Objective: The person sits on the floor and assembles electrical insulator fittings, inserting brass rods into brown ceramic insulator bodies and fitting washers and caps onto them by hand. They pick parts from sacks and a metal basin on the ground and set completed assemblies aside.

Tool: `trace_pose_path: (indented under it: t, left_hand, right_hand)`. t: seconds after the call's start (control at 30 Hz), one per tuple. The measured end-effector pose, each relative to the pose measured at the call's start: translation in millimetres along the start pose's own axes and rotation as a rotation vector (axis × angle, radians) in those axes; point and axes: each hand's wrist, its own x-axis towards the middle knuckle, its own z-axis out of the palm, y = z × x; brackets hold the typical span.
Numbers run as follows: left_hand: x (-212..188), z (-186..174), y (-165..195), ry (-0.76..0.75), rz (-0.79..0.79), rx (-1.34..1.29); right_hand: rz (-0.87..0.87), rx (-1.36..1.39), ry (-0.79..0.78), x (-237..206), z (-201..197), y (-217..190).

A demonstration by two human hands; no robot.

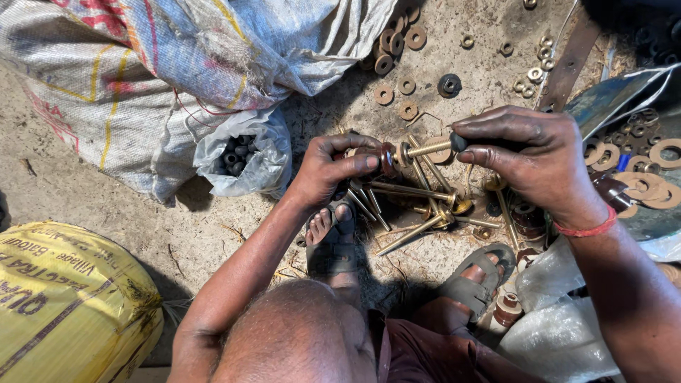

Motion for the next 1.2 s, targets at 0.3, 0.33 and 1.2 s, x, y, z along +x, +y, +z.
trace_pose_path:
  t: [0.3,0.33,1.2]
  left_hand:
    - [-17,19,0,0.052,0.000,0.278]
    - [-18,22,1,0.057,0.008,0.286]
    - [14,-13,-43,0.009,-0.114,-0.566]
  right_hand:
    - [0.319,0.205,-0.002,-39,20,24]
    - [0.344,0.206,-0.015,-41,22,26]
    - [0.214,-0.364,0.434,116,-25,149]
